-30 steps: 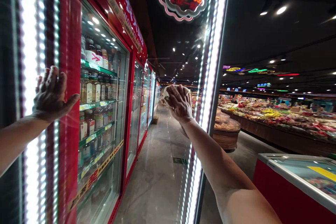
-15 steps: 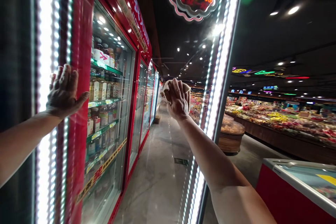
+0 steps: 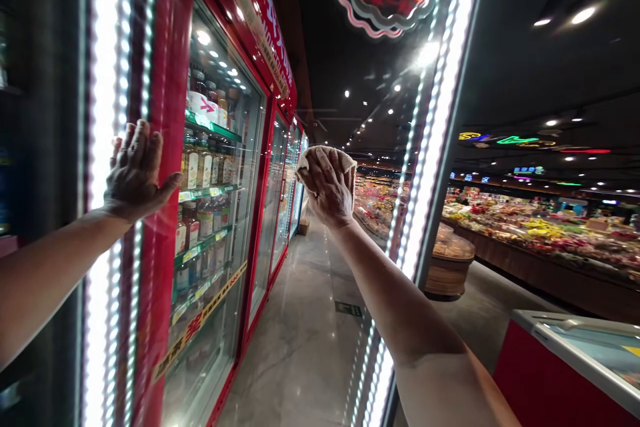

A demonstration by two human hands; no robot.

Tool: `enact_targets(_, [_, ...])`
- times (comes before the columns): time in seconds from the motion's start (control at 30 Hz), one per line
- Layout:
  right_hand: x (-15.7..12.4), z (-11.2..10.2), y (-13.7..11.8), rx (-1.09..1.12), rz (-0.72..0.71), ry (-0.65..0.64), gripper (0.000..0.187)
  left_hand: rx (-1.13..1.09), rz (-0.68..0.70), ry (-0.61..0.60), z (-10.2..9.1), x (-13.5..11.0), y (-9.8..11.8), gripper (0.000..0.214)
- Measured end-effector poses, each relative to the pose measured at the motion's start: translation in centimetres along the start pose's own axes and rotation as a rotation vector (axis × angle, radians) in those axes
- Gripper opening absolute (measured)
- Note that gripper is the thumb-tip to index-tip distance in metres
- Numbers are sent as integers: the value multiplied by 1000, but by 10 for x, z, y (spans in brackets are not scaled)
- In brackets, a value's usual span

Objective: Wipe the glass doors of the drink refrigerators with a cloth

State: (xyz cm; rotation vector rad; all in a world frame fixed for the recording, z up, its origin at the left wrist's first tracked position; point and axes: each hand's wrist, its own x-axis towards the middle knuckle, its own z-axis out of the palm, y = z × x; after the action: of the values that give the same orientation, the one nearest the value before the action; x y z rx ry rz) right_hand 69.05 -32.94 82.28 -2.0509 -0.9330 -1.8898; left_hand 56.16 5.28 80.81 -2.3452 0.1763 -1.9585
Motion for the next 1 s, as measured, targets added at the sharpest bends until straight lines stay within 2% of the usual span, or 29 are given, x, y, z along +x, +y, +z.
enact_targets(0.07, [1,2,-10,-5,10,-13,53,-1,-12,-5,-1,0,1,83])
enact_targets(0.17, [-6,2,-19,10,-133,-97,52,-2,-28,-15,-2,1,3,83])
enact_targets(0.27, [-10,-1,-18,30,-243,-140,53,-11,-26,-10,-2,1,4,84])
enact_targets(0.37, [-3,2,-21,19,-165,-96,55,-28,-22,2,-2,0,4,87])
enact_targets(0.47, [4,12,-39,-3,-61,-20,56,-74,-46,-6,-3,1,5,89])
enact_targets(0.57, [4,20,-57,12,-122,-38,58,-87,-49,-37,-6,2,7,90])
enact_targets(0.7, [3,18,-57,45,-277,-110,61,-95,-74,-74,-8,4,8,96])
enact_targets(0.8, [13,17,-57,54,-195,-62,61,-122,-70,-100,-9,4,5,111])
enact_targets(0.9, [24,21,-71,79,-98,-19,62,-56,-29,-126,-9,4,2,122])
enact_targets(1.0, [25,24,-90,89,-148,-62,60,-24,3,-120,-10,3,0,126])
